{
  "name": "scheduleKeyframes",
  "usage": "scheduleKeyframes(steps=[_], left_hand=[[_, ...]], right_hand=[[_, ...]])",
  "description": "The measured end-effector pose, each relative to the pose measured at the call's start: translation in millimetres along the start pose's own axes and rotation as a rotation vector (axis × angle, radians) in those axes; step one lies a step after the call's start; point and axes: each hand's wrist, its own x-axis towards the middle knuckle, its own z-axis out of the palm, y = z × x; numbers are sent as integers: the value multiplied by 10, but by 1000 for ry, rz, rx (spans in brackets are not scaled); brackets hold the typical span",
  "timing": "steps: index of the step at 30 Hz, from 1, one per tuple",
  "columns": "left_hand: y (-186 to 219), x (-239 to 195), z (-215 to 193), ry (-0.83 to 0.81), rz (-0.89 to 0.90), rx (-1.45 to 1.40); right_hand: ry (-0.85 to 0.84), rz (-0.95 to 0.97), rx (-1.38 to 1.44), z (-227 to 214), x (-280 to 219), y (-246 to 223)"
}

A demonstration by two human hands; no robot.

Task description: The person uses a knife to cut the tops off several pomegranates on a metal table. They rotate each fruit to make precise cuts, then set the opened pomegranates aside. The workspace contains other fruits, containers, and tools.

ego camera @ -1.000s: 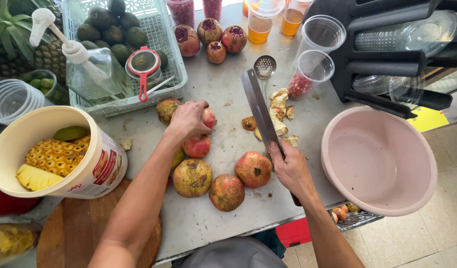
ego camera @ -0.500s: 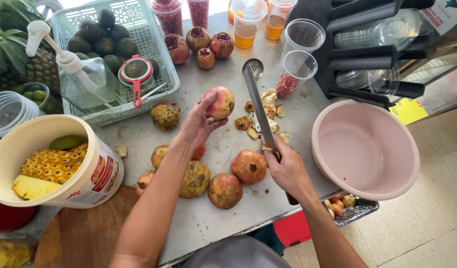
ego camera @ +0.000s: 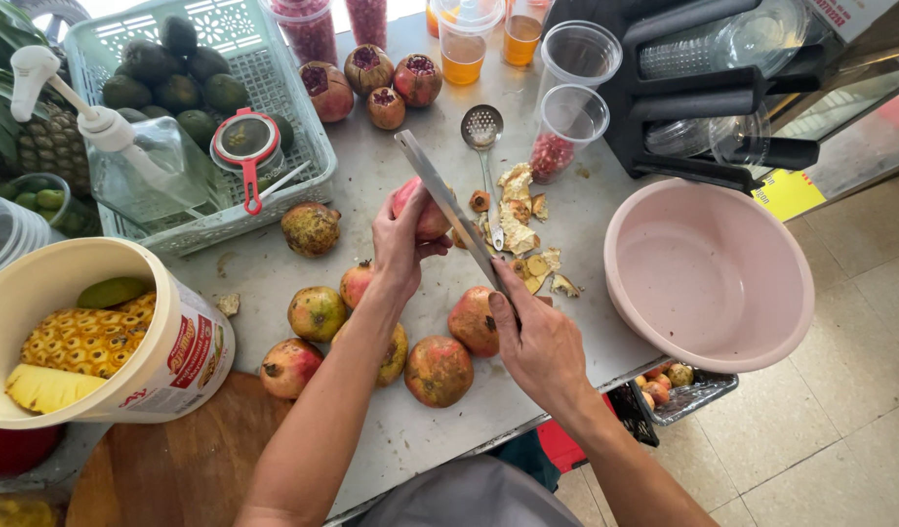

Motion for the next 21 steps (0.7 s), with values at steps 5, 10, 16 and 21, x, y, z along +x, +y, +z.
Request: scheduleKeyframes(steps=[5, 10, 16, 21], left_hand=[[-69, 5, 72, 89, 31, 25], [-82, -9, 111, 146, 90, 64], [-42, -40, 157, 186, 114, 114], [-9, -63, 161, 171, 120, 104]], right_hand=[[-35, 68, -41, 24, -23, -3], [-47, 65, -18, 5, -52, 8], [-111, 121, 17, -31, -60, 6], [-116, 126, -14, -54, -76, 8]])
